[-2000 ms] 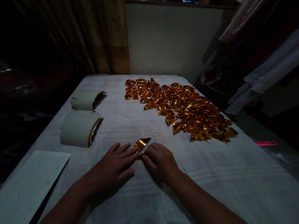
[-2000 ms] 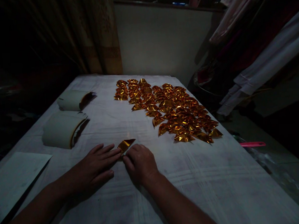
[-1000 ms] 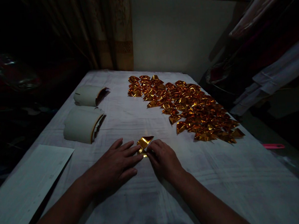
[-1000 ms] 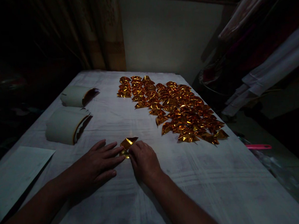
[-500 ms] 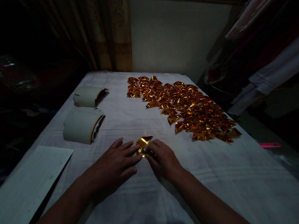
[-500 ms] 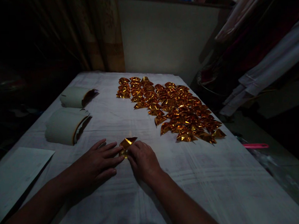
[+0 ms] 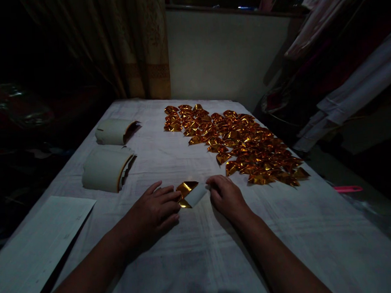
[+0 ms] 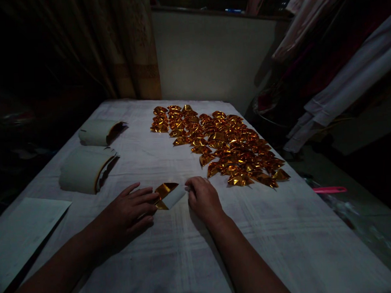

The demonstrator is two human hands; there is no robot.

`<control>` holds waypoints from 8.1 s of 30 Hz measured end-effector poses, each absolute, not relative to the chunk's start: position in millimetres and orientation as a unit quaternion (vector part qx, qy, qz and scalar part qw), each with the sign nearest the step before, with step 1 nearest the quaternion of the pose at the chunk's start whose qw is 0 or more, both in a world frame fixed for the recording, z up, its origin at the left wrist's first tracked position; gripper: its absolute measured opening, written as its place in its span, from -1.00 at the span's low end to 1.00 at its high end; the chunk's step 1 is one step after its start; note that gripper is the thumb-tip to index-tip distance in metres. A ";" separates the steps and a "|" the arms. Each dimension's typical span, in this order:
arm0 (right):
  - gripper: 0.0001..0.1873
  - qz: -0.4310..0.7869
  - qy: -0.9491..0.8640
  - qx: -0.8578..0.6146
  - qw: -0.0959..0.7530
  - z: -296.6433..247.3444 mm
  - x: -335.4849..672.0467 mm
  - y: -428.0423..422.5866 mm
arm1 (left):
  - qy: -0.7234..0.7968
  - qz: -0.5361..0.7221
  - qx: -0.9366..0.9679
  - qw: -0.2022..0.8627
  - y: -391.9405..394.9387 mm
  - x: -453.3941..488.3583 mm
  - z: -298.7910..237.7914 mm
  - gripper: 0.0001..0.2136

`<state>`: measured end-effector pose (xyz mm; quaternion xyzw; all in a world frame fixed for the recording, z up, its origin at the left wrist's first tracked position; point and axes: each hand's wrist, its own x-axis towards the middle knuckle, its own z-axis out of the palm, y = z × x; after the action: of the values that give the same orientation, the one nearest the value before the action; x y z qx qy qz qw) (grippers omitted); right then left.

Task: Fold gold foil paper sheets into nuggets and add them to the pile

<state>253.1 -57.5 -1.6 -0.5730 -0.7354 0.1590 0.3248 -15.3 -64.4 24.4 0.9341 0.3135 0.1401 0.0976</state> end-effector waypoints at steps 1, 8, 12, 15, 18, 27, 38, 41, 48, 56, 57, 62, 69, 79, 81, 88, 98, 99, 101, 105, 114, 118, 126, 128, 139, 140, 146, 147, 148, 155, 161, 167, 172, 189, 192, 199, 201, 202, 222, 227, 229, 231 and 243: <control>-0.68 0.156 -0.739 -0.579 0.307 -1.1 254.6 -57.1 | 0.315 0.146 0.933 0.089 -64.2 -12.8 22.6 -0.88; -0.49 0.226 -0.768 -0.541 0.259 3.7 255.3 -64.1 | 0.327 0.187 0.926 0.020 -61.8 3.0 10.9 -0.92; -0.44 0.277 -0.770 -0.512 0.263 5.6 261.5 -63.4 | 0.338 0.198 0.920 0.004 -59.5 4.0 10.6 -0.92; -0.45 0.300 -0.766 -0.498 0.273 6.4 261.8 -62.2 | 0.349 0.207 0.914 -0.014 -55.6 -0.4 10.1 -0.88; -0.52 0.309 -0.767 -0.492 0.272 6.8 257.4 -61.9 | 0.355 0.217 0.909 -0.015 -51.9 -4.0 10.3 -0.82; -0.57 0.282 -0.801 -0.456 0.267 7.7 254.5 -63.0 | 0.343 0.218 0.913 0.041 -62.6 2.5 14.5 -0.82; -0.45 0.217 -0.810 -0.470 0.277 -5.5 249.3 -66.1 | 0.380 0.190 0.903 0.066 -61.6 -0.9 16.8 -0.93; -0.60 0.191 -0.822 -0.451 0.293 -6.7 246.3 -64.6 | 0.385 0.191 0.900 0.068 -62.2 -3.2 13.9 -0.92; -0.72 0.158 -0.855 -0.382 0.312 -8.3 244.8 -61.2 | 0.382 0.204 0.901 0.011 -70.2 4.6 11.5 -0.88; -0.74 0.168 -0.869 -0.363 0.293 -3.1 247.1 -62.6 | 0.374 0.213 0.903 0.011 -71.5 6.8 9.6 -0.86; -0.77 0.168 -0.868 -0.362 0.294 -3.1 246.7 -62.4 | 0.372 0.212 0.904 0.013 -71.3 7.1 10.1 -0.84; -0.93 0.196 -0.841 -0.400 0.306 -6.2 242.8 -60.1 | 0.363 0.209 0.908 0.021 -71.4 8.9 12.8 -0.80; -0.87 0.203 -0.807 -0.456 0.315 -5.6 233.8 -60.7 | 0.343 0.217 0.914 0.012 -70.8 9.0 14.8 -0.74; -0.86 0.210 -0.800 -0.471 0.306 -4.4 231.4 -61.3 | 0.331 0.108 0.937 -0.008 -73.1 0.1 16.3 -0.56; -0.82 0.215 -0.798 -0.467 0.315 -5.4 231.8 -61.3 | 0.331 0.114 0.937 -0.010 -73.2 0.6 16.7 -0.57; -0.80 0.206 -0.799 -0.456 0.334 -7.6 233.0 -61.7 | 0.345 0.120 0.931 -0.015 -72.4 2.3 14.6 -0.64; -0.87 0.185 -0.790 -0.491 0.317 -6.3 224.6 -64.4 | 0.336 0.104 0.936 -0.021 -72.7 -0.2 16.2 -0.64; -0.86 0.187 -0.789 -0.493 0.316 -5.9 224.0 -64.6 | 0.329 0.097 0.939 -0.019 -72.9 -1.7 17.0 -0.64; -0.85 0.192 -0.787 -0.495 0.315 -5.0 223.3 -64.7 | 0.318 0.091 0.944 -0.015 -73.2 -4.3 18.7 -0.64; -0.84 0.196 -0.782 -0.501 0.314 -3.8 222.4 -64.9 | 0.316 0.098 0.944 -0.009 -73.1 -6.6 19.6 -0.67; -0.88 0.189 -0.772 -0.526 0.303 -4.8 217.5 -65.8 | 0.325 0.087 0.942 -0.006 -72.7 -6.4 14.0 -0.65; -0.84 0.193 -0.772 -0.525 0.301 -4.6 218.3 -64.4 | 0.319 0.098 0.943 0.006 -71.1 -6.8 16.5 -0.67; -0.81 0.203 -0.785 -0.494 0.312 -7.8 224.6 -62.0 | 0.298 0.079 0.948 0.080 -63.2 -21.1 21.3 -0.65; -0.81 0.199 -0.788 -0.491 0.313 -8.6 224.6 -62.0 | 0.296 0.078 0.947 0.101 -61.7 -25.3 21.1 -0.66; -0.72 0.141 -0.827 -0.484 0.247 3.9 223.3 -70.3 | 0.326 0.176 0.921 0.123 -58.9 -21.8 16.1 -0.79; -0.73 0.137 -0.831 -0.484 0.238 5.6 223.1 -70.6 | 0.340 0.189 0.913 0.124 -57.4 -23.8 15.3 -0.79; -0.80 0.126 -0.835 -0.484 0.231 5.2 222.6 -70.5 | 0.380 0.182 0.902 0.091 -45.1 -41.4 11.1 -0.71; -0.80 0.124 -0.835 -0.483 0.232 4.2 222.8 -70.4 | 0.381 0.172 0.904 0.089 -43.6 -42.1 10.9 -0.71; -0.80 0.122 -0.835 -0.483 0.234 3.3 223.0 -70.4 | 0.383 0.163 0.905 0.087 -42.5 -41.8 11.1 -0.71; -0.74 0.122 -0.838 -0.479 0.231 3.2 224.2 -68.5 | 0.361 0.167 0.917 0.017 -43.6 -23.1 16.2 -0.83; -0.67 0.125 -0.843 -0.470 0.230 2.0 225.3 -66.7 | 0.347 0.187 0.918 -0.035 -49.1 -13.4 13.9 -0.84; -0.47 0.174 -0.812 -0.476 0.289 0.1 232.7 -67.1 | 0.364 0.195 0.909 -0.050 -50.4 -9.0 13.2 -0.85; -0.69 0.213 -0.793 -0.458 0.340 -5.6 248.9 -62.9 | 0.362 0.206 0.908 -0.046 -50.9 -7.5 15.5 -0.82; -0.90 0.121 -0.830 -0.453 0.301 -8.5 233.2 -58.0 | 0.359 0.207 0.909 -0.040 -51.6 -7.6 15.4 -0.75; -0.86 0.120 -0.849 -0.420 0.297 -6.6 236.4 -61.4 | 0.349 0.209 0.913 -0.039 -50.9 -8.7 16.7 -0.73; -0.73 0.103 -0.867 -0.417 0.252 3.1 234.7 -63.9 | 0.331 0.194 0.921 -0.065 -50.3 -5.3 17.2 -0.74; -0.76 0.087 -0.870 -0.429 0.228 6.3 230.7 -64.2 | 0.326 0.186 0.924 -0.077 -49.6 -4.9 16.7 -0.76; -0.80 0.077 -0.871 -0.437 0.210 7.9 228.3 -64.5 | 0.324 0.182 0.925 -0.082 -49.1 -4.9 16.5 -0.77; -0.63 0.075 -0.879 -0.432 0.187 7.7 230.7 -65.6 | 0.277 0.052 0.944 -0.173 -42.6 6.7 23.5 -0.83; -0.70 0.064 -0.858 -0.449 0.241 -3.9 229.3 -63.1 | 0.322 0.112 0.926 -0.164 -50.6 4.6 19.2 -0.80; -0.75 0.067 -0.850 -0.459 0.249 -7.2 228.8 -61.7 | 0.344 0.137 0.918 -0.144 -54.1 3.9 16.8 -0.81; -0.77 0.071 -0.842 -0.470 0.255 -8.5 229.1 -60.9 | 0.354 0.150 0.915 -0.127 -56.4 3.5 15.5 -0.82; -0.87 0.087 -0.773 -0.588 0.222 0.8 226.8 -57.3 | 0.479 0.194 0.855 0.046 -46.2 5.9 11.5 -0.82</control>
<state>226.8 -57.3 0.8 -0.5882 -0.7729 0.0867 0.2216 5.9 -46.2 11.5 0.8549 0.4789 0.1941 0.0465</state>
